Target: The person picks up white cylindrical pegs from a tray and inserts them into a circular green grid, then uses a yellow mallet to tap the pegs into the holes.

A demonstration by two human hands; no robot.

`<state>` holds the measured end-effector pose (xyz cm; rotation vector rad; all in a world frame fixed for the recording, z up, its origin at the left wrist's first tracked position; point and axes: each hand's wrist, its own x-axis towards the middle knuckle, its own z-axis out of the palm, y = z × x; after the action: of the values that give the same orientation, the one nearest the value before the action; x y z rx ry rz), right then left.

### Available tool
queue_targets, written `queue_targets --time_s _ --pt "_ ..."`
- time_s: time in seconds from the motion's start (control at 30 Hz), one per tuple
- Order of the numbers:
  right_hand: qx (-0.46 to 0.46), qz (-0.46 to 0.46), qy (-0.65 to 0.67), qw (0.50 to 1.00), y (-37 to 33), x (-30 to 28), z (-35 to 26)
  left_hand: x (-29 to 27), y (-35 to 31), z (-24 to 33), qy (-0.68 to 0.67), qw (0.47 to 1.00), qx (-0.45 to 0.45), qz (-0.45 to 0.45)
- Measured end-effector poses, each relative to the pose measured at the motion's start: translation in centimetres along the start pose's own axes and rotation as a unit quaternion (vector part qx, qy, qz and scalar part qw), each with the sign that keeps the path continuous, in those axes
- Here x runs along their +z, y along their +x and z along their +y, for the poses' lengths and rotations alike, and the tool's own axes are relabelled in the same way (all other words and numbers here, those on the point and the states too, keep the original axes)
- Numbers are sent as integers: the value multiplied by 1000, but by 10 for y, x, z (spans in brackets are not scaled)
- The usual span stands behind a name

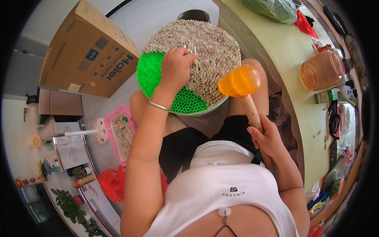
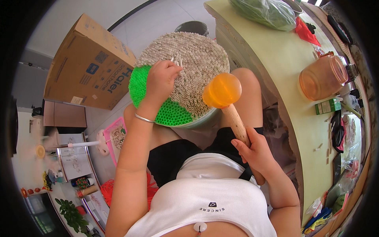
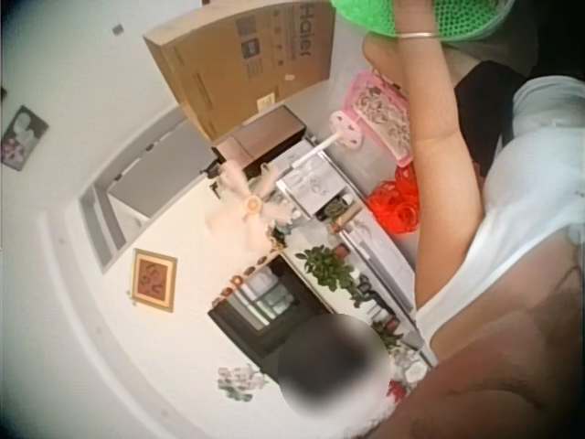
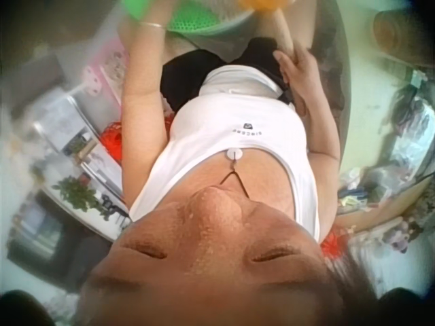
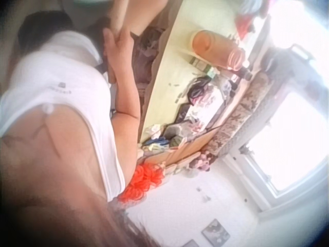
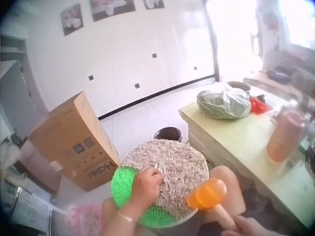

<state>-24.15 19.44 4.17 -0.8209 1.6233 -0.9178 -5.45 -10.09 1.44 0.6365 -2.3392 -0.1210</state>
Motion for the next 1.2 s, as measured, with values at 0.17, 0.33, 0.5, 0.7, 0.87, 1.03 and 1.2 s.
queue_targets --time_s 0.17,0.33,0.5,0.7,0.87,1.03,1.2 --pt "-1 5 0 1000 0 2 1 -8 -4 3 -70 996 -41 22" --pt "-2 6 3 1000 1 2 4 -38 -41 56 -260 935 -236 43" --pt "2 6 3 1000 2 6 1 -29 -87 80 -258 935 -242 -3" --pt "4 17 18 1000 1 7 1 -22 -84 82 -170 978 -125 -1" --pt "-1 16 1 1000 1 7 -1 -25 -76 84 -75 997 -11 -20" --pt "15 -13 -39 999 -8 3 -11 -27 -81 84 -117 989 -82 -41" --pt "-142 -31 -97 985 -23 8 -28 -41 -93 76 -138 974 -180 12"
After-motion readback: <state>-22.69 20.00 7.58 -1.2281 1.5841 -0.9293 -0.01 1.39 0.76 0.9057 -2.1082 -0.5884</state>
